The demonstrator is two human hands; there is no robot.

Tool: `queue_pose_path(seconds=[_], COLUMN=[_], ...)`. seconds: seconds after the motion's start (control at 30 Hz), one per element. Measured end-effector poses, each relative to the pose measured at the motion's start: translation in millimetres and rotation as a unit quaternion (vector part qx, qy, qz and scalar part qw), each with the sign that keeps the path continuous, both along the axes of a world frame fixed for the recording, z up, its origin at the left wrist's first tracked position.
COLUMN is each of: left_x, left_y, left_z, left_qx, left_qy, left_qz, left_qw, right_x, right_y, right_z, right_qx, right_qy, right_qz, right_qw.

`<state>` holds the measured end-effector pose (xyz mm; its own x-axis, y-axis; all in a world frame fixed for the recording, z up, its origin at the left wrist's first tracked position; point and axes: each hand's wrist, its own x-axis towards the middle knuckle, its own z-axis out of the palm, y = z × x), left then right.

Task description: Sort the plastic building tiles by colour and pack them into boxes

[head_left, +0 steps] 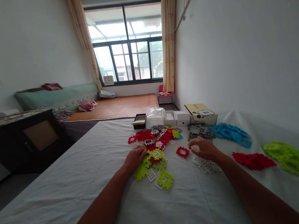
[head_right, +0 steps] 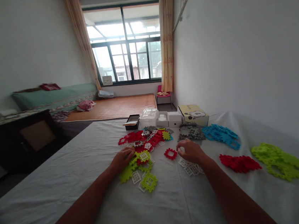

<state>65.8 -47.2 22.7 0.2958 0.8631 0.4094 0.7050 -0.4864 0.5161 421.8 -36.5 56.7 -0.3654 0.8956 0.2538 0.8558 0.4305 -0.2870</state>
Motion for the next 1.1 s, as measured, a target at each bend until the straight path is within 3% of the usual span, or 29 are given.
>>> queue_pose_path(seconds=[0.1,0.27,0.37,0.47,0.63,0.83,1.1], left_x=[0.5,0.0,-0.1,0.1,0.5,0.2,-0.8], left_y=[-0.1,0.7,0.4,0.1,0.2,0.7,-0.4], left_z=[0.4,0.2,0.3,0.1,-0.4,-1.3,-0.2], left_qx=[-0.001,-0.001,0.0,0.0,0.0,0.006,0.0], left_qy=[-0.001,-0.001,0.001,0.0,0.005,0.01,0.01], left_qz=[0.002,-0.002,-0.002,0.0,0.003,0.001,-0.002], left_qw=[1.0,1.0,1.0,1.0,1.0,1.0,1.0], right_x=[-10.0,-39.6,-57.0,-76.9,-102.2,-97.0,-58.4], right_y=[0.1,-3.8,-11.0,-22.4,-31.6,-25.2,-17.1], right_z=[-12.3,-28.6,-28.8,-24.7,-27.4,-30.8,-10.1], right_qx=[0.016,-0.03,0.006,0.061,0.075,0.044,-0.012], right_qy=[0.025,0.098,0.151,0.139,0.08,0.12,0.136], right_qz=[0.004,0.069,0.119,0.17,0.204,0.189,0.12], right_qw=[1.0,0.992,0.981,0.974,0.973,0.974,0.983])
